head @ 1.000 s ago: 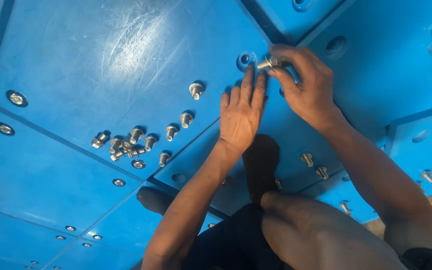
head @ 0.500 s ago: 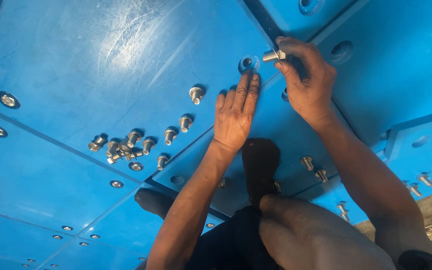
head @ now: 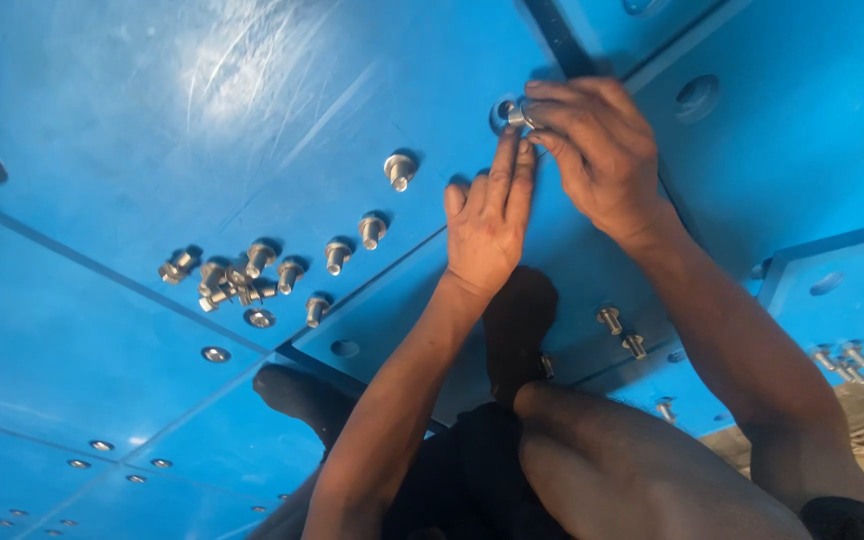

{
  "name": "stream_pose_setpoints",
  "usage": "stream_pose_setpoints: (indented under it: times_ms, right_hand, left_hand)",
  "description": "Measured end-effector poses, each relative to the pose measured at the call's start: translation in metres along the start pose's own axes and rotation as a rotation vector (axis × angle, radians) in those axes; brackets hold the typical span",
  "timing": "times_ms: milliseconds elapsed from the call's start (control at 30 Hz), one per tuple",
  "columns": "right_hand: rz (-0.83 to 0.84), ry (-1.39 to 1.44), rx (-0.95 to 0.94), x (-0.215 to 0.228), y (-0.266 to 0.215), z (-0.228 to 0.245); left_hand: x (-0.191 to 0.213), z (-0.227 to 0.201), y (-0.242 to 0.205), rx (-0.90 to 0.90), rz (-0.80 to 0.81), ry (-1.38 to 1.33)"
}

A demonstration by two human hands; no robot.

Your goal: The person inserts and tightens metal bolts into pre-drilled holes on a blue modular panel wall. They repeatedly pick up bolts from a pile, align them with the holes, and turn them by hand to secure the panels together.

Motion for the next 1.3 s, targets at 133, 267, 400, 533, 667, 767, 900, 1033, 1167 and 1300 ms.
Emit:
stream_pose_setpoints:
  times_ms: [133, 267, 400, 533, 667, 767, 900, 1033, 1167, 1300]
  right_hand:
    - [0.083, -0.084, 0.19, -0.012, 0.002, -0.017]
    - [0.013, 0.018, 0.071, -0.001, 0.001, -0.006]
    - [-0.016, 0.145, -0.055, 0.006, -0.002, -0.01]
    - [0.046, 0.064, -0.004, 0.002, -0.01, -0.017]
    - [0.031, 0.0, 0.005, 0.007, 0.001, 0.005]
    - [0.064, -0.027, 0.088, 0.0, 0.002, 0.004]
    - [0.094, -0.137, 0.219, -0.014, 0.004, -0.001]
    - [0.136, -0.302, 0.277, -0.013, 0.007, 0.021]
    - [0.181, -0.43, 0.349, -0.014, 0.004, 0.017]
    - [0.171, -0.476, 0.374, -0.017, 0.005, 0.007]
  left_hand:
    - [-0.008, -0.008, 0.004, 0.059, -0.004, 0.047]
    - [-0.013, -0.015, 0.002, 0.122, 0.051, -0.035]
    - [-0.024, -0.015, 0.001, 0.134, 0.006, -0.089]
    - [-0.028, -0.014, -0.001, 0.172, 0.038, -0.175]
    - [-0.028, -0.014, -0.004, 0.144, -0.061, -0.082]
    - [-0.018, -0.011, -0.014, 0.082, -0.057, -0.12]
    - [-0.006, -0.011, -0.033, 0.0, 0.027, -0.01]
    - [0.002, -0.007, -0.05, -0.012, 0.005, -0.056]
    - [-0.001, 0.011, -0.077, -0.048, -0.084, -0.184]
    - [0.005, 0.015, -0.08, -0.047, -0.1, -0.345]
Point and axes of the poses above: each hand's wrist, its own y-axis towards the middle knuckle, its own x-axis out of the back of the hand, z = x × y, the point moved 1 cm from there along y, towards the middle knuckle, and after that the axes turned 5 degrees about -x, right-handed, at the moved point
